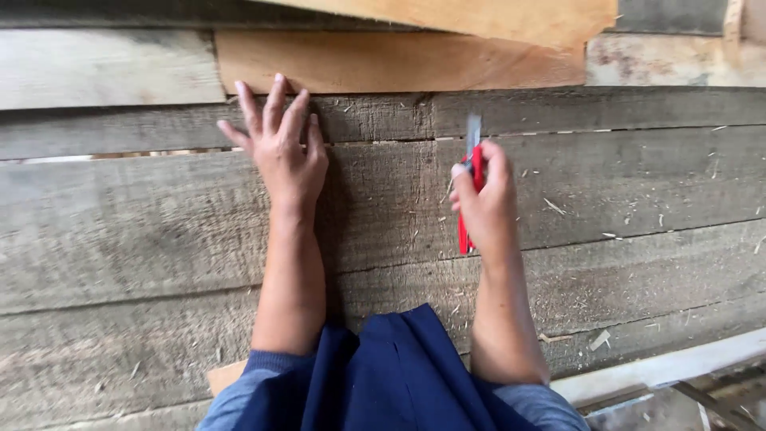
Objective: Cutting and trimming thin wooden strips using a utility knife in a workshop environment.
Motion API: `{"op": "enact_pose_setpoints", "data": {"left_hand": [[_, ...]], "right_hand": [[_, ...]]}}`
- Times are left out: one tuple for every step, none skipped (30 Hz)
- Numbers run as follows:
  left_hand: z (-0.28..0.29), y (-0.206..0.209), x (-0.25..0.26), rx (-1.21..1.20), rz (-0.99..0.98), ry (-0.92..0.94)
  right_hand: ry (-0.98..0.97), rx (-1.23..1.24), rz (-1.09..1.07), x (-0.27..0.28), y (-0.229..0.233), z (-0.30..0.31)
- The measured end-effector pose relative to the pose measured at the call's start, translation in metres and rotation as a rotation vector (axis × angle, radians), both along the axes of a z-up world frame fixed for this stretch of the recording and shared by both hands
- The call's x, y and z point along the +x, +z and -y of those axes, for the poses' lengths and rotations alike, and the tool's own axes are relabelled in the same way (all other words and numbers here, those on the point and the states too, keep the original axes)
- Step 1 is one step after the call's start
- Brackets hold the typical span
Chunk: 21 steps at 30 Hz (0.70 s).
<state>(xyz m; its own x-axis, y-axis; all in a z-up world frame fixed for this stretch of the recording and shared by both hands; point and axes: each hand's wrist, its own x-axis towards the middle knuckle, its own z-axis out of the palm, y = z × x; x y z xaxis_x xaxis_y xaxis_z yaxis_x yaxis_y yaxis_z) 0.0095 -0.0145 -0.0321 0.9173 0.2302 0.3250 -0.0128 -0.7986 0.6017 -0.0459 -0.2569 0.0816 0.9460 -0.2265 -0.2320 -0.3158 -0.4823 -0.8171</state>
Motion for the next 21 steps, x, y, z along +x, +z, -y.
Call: {"op": "enact_pose_setpoints", "data": {"left_hand": [[0.0,0.003,0.0,0.01,0.022,-0.001],[0.0,0.007,0.0,-0.079,0.04,0.014],[0.0,0.011,-0.003,-0.167,0.05,0.025],[-0.001,0.01,0.001,-0.154,0.063,0.017],[-0.005,0.008,-0.006,-0.207,0.126,-0.009],[-0.009,0.006,-0.013,-0.261,0.187,-0.037],[-0.009,0.011,-0.028,-0.245,0.186,-0.057],[-0.008,0.015,-0.044,-0.249,0.124,-0.099],[-0.007,0.019,-0.058,-0.256,0.065,-0.137],[-0.008,0.016,-0.072,-0.243,0.068,-0.152],[-0.009,0.012,-0.092,-0.219,0.028,-0.183],[-0.012,0.007,-0.111,-0.194,-0.012,-0.214],[-0.015,0.01,-0.121,-0.194,-0.017,-0.211],[-0.019,0.011,-0.13,-0.159,0.058,-0.366],[-0.026,0.01,-0.152,-0.126,0.113,-0.51],[-0.028,0.01,-0.176,-0.13,0.088,-0.496],[-0.03,0.012,-0.188,-0.091,0.03,-0.438],[-0.032,0.015,-0.2,-0.053,-0.028,-0.381],[-0.037,0.015,-0.216,-0.05,-0.037,-0.359],[-0.043,0.017,-0.232,0.079,-0.024,-0.328],[-0.045,0.018,-0.237,0.205,0.005,-0.301]], "right_hand": [[-0.001,0.01,0.022,-0.01,0.001,0.0],[0.048,-0.005,0.012,-0.021,0.003,0.001],[0.094,-0.017,-0.004,-0.035,0.004,0.002],[0.088,-0.005,0.01,-0.041,0.007,0.005],[0.137,-0.102,0.065,-0.056,0.008,0.006],[0.185,-0.199,0.12,-0.072,0.009,0.007],[0.165,-0.183,0.121,-0.083,0.015,0.007],[0.209,-0.204,0.071,-0.093,0.021,0.008],[0.258,-0.229,0.024,-0.101,0.026,0.011],[0.242,-0.216,0.03,-0.109,0.017,0.014],[0.29,-0.275,-0.01,-0.119,0.007,0.019],[0.339,-0.332,-0.051,-0.129,-0.004,0.023],[0.342,-0.33,-0.056,-0.136,-0.003,0.022],[0.407,-0.37,-0.035,-0.143,-0.004,0.021],[0.486,-0.404,-0.031,-0.158,-0.006,0.018],[0.504,-0.397,-0.052,-0.175,-0.009,0.013],[0.572,-0.426,-0.092,-0.181,-0.011,0.009],[0.641,-0.455,-0.131,-0.188,-0.013,0.005],[0.664,-0.449,-0.132,-0.2,-0.03,0.003],[0.716,-0.442,-0.137,-0.213,-0.046,0.0],[0.759,-0.447,-0.128,-0.216,-0.061,-0.001]]}}
